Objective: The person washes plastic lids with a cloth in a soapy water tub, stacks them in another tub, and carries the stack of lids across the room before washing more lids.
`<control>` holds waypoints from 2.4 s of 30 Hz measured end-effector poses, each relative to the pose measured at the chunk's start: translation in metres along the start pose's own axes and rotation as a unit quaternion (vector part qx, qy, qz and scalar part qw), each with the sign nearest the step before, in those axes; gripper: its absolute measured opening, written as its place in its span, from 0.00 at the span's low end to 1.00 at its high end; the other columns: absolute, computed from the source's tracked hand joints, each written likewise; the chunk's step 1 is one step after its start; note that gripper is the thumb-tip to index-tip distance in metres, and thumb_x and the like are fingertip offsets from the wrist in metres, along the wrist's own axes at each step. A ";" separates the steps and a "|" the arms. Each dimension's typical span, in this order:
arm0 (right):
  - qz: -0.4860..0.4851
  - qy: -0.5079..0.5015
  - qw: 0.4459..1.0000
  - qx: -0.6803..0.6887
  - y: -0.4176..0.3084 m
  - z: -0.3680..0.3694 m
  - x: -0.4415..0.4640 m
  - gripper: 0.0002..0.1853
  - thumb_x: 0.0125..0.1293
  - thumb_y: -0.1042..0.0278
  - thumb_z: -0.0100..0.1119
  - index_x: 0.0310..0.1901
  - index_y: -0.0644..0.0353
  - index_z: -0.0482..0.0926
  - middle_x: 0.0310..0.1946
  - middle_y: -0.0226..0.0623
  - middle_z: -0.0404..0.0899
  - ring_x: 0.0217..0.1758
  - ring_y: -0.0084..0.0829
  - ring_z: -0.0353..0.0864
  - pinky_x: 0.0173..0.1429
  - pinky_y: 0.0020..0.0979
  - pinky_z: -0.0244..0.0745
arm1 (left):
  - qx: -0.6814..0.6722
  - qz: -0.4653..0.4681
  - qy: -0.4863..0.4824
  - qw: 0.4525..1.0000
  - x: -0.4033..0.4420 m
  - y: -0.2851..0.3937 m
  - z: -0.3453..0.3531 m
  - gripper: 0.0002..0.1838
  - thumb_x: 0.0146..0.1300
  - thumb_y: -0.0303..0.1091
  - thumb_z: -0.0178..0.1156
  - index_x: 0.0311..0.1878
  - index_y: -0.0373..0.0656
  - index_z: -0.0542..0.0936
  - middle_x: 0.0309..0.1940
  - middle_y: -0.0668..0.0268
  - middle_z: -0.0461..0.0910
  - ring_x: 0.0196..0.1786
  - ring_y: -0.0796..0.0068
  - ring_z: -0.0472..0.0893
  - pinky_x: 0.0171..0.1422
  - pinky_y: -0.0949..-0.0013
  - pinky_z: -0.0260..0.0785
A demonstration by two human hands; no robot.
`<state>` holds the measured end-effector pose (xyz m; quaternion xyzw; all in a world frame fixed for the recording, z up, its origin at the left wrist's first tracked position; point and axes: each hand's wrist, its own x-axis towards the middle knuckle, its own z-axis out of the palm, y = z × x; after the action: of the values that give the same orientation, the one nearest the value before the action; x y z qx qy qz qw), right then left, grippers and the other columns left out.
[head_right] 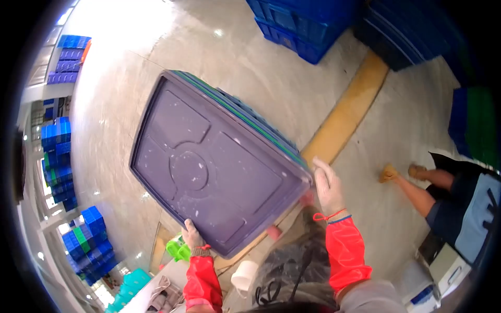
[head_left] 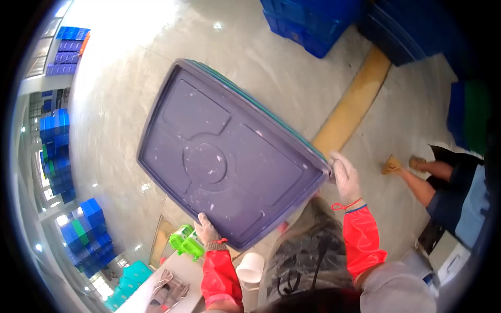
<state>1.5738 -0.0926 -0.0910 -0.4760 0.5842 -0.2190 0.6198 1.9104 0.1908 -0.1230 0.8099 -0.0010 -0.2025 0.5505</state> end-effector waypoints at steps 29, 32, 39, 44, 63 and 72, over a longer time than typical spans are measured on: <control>0.253 0.174 0.952 0.006 0.288 0.275 -0.056 0.28 0.83 0.53 0.40 0.70 0.69 0.71 0.62 0.44 0.80 0.64 0.39 0.79 0.68 0.37 0.73 | 0.450 0.184 -0.283 0.826 0.358 0.220 0.071 0.41 0.73 0.57 0.61 0.73 0.28 0.71 0.68 0.47 0.76 0.68 0.56 0.78 0.73 0.60 0.67; 0.261 0.203 0.944 0.010 0.290 0.289 -0.082 0.28 0.83 0.53 0.40 0.69 0.69 0.71 0.62 0.44 0.80 0.64 0.39 0.79 0.68 0.37 0.73 | 0.399 0.142 -0.310 0.851 0.365 0.229 0.059 0.41 0.72 0.58 0.60 0.73 0.30 0.71 0.63 0.48 0.79 0.62 0.60 0.80 0.70 0.61 0.70; 0.303 0.250 0.918 0.054 0.257 0.325 -0.143 0.27 0.84 0.53 0.39 0.69 0.69 0.72 0.62 0.44 0.81 0.64 0.39 0.79 0.68 0.37 0.74 | 0.194 -0.061 -0.596 0.777 0.462 0.216 0.027 0.33 0.80 0.53 0.52 0.70 0.30 0.71 0.61 0.52 0.80 0.62 0.61 0.80 0.67 0.61 0.74; 0.338 0.277 0.895 0.092 0.260 0.325 -0.188 0.27 0.84 0.53 0.39 0.68 0.68 0.72 0.61 0.44 0.81 0.63 0.39 0.80 0.68 0.37 0.74 | 0.366 -0.090 -0.583 0.719 0.465 0.185 0.100 0.30 0.81 0.51 0.48 0.71 0.36 0.73 0.59 0.55 0.82 0.62 0.64 0.81 0.67 0.64 0.74; 0.353 0.331 0.866 0.122 0.234 0.261 -0.321 0.27 0.84 0.53 0.38 0.67 0.68 0.73 0.60 0.44 0.82 0.63 0.39 0.81 0.67 0.36 0.74 | 0.270 -0.102 -0.544 0.788 0.331 0.086 0.037 0.30 0.82 0.52 0.47 0.72 0.36 0.73 0.59 0.57 0.82 0.61 0.65 0.81 0.66 0.64 0.74; 0.386 0.335 0.854 0.098 0.222 0.229 -0.361 0.27 0.84 0.53 0.37 0.66 0.67 0.74 0.60 0.44 0.82 0.62 0.38 0.81 0.67 0.36 0.74 | 0.240 -0.311 -0.563 0.727 0.157 -0.115 0.053 0.30 0.82 0.52 0.46 0.72 0.36 0.73 0.58 0.57 0.82 0.60 0.66 0.81 0.66 0.64 0.74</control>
<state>1.6444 0.3829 -0.1234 -0.0468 0.8688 -0.1643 0.4647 2.0120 0.1538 -0.2931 0.6069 -0.1072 -0.7746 0.1422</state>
